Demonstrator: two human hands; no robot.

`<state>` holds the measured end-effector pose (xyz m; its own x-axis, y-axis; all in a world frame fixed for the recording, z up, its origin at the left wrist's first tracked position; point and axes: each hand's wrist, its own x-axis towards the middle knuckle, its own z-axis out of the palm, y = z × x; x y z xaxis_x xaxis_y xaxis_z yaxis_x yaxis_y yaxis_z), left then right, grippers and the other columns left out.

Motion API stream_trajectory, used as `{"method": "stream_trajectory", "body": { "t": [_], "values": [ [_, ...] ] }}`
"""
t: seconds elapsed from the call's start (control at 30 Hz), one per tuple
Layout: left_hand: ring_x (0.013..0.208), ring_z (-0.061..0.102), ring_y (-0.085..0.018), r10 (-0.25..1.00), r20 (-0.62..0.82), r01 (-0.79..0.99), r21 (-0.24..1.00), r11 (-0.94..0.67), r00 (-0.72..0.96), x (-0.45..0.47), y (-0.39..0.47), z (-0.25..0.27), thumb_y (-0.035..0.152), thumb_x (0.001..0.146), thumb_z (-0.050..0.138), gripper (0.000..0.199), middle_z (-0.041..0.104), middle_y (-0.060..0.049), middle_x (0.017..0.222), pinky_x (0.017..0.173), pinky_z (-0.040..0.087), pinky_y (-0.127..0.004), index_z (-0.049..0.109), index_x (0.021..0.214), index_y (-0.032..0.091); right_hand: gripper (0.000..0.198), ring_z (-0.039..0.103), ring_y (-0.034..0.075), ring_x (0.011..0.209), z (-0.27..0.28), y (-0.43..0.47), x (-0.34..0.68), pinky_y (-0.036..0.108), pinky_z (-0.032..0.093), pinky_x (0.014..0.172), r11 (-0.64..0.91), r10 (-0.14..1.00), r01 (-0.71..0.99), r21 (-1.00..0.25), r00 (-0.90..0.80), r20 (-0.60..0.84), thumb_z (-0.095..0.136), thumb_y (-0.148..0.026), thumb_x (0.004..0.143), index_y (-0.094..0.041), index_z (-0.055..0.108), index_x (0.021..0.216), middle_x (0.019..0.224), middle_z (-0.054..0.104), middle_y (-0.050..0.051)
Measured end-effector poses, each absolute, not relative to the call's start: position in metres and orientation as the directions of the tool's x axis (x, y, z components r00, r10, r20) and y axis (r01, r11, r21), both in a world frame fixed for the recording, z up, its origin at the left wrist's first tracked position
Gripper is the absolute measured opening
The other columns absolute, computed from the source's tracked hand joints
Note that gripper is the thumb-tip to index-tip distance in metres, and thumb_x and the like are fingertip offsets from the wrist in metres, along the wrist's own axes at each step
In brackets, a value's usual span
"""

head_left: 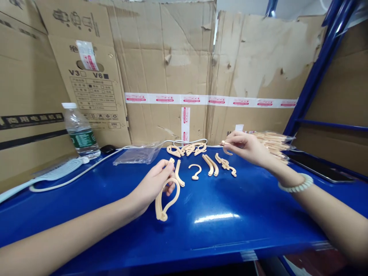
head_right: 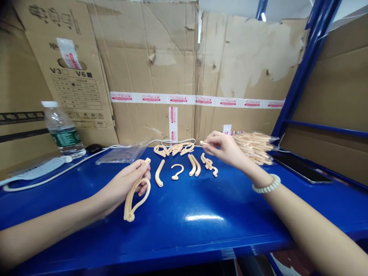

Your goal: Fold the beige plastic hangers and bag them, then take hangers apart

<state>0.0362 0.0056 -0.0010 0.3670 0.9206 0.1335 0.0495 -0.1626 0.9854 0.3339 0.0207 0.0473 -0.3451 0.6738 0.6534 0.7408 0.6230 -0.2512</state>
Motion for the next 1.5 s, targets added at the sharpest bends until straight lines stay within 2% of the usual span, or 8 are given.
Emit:
{"method": "stream_trajectory", "body": {
  "t": [0.5,0.7,0.83,1.13,1.23,1.3,1.4,1.5],
  "values": [
    [0.07,0.063,-0.01,0.95,-0.049,-0.055,0.996,0.07,0.309,0.032,0.006,0.001,0.037,0.096,0.05,0.018,0.069,-0.002,0.078,0.066,0.047,-0.021,0.047,0.091,0.02,0.042,0.065,0.019,0.088,0.022,0.052,0.359,0.032,0.054,0.08,0.647,0.706,0.758,0.086,-0.638,0.308,0.045,0.006,0.07,-0.014,0.073,0.092,0.098,0.068,0.01],
    [0.074,0.067,-0.012,0.951,0.001,-0.112,0.993,0.036,0.31,0.03,0.005,0.001,0.035,0.095,0.052,0.018,0.071,-0.003,0.083,0.075,0.053,-0.029,0.045,0.088,0.021,0.036,0.056,0.025,0.107,0.034,0.002,0.304,0.046,0.048,0.092,0.75,0.379,0.636,0.183,-0.64,0.669,0.048,-0.012,0.088,-0.015,0.057,0.123,0.113,0.062,0.014],
    [0.077,0.069,-0.015,0.946,0.04,-0.135,0.991,0.004,0.321,0.03,0.002,0.001,0.034,0.092,0.056,0.018,0.071,-0.004,0.085,0.077,0.055,-0.035,0.045,0.087,0.02,0.036,0.054,0.026,0.114,0.023,-0.031,0.263,0.047,0.042,0.098,0.859,0.199,0.389,0.331,-0.852,0.485,0.05,-0.029,0.094,-0.012,0.054,0.125,0.115,0.064,0.015],
    [0.083,0.069,-0.018,0.951,0.198,-0.07,0.98,-0.186,0.238,0.031,0.001,-0.001,0.034,0.09,0.058,0.025,0.066,-0.012,0.112,0.078,0.057,-0.041,0.043,0.104,0.02,0.025,0.058,0.015,0.078,0.002,-0.028,0.256,0.045,0.026,0.106,0.876,0.276,0.41,0.254,-0.858,0.432,0.042,-0.032,0.1,-0.016,0.062,0.096,0.082,0.063,0.003],
    [0.121,0.055,-0.025,0.813,0.569,0.211,0.785,-0.582,0.124,0.027,0.001,-0.001,0.03,0.087,0.061,0.041,0.049,-0.015,0.137,0.096,0.049,-0.049,0.041,0.122,0.023,0.024,0.054,0.014,0.07,0.003,-0.029,0.258,0.04,0.032,0.095,0.883,0.339,0.45,0.135,-0.81,0.479,0.046,-0.034,0.098,-0.017,0.062,0.094,0.079,0.063,0.002],
    [0.131,0.044,-0.027,0.538,0.776,0.406,0.398,-0.823,0.33,0.025,-0.002,0.0,0.028,0.086,0.063,0.041,0.05,-0.012,0.138,0.109,0.035,-0.054,0.046,0.123,0.024,0.024,0.052,0.014,0.068,0.001,-0.029,0.257,0.038,0.033,0.09,0.876,0.353,0.468,0.115,-0.787,0.506,0.047,-0.034,0.097,-0.017,0.062,0.092,0.077,0.063,0.002],
    [0.122,0.053,-0.023,0.213,0.634,0.334,-0.075,-0.94,0.743,0.023,-0.012,-0.002,0.026,0.09,0.059,0.027,0.065,-0.007,0.119,0.116,0.018,-0.055,0.053,0.117,0.022,0.028,0.05,0.014,0.066,-0.004,-0.03,0.255,0.038,0.032,0.087,0.86,0.349,0.487,0.15,-0.778,0.521,0.044,-0.035,0.098,-0.017,0.062,0.087,0.072,0.06,0.002],
    [0.099,0.062,-0.017,0.227,0.546,0.337,-0.109,-0.935,0.807,0.024,-0.017,-0.007,0.02,0.095,0.049,0.01,0.069,-0.003,0.098,0.112,0.028,-0.046,0.057,0.1,0.018,0.031,0.048,0.014,0.065,-0.007,-0.033,0.25,0.037,0.032,0.086,0.851,0.315,0.479,0.216,-0.793,0.521,0.04,-0.034,0.099,-0.016,0.06,0.083,0.069,0.058,0.001]
  ]
}}
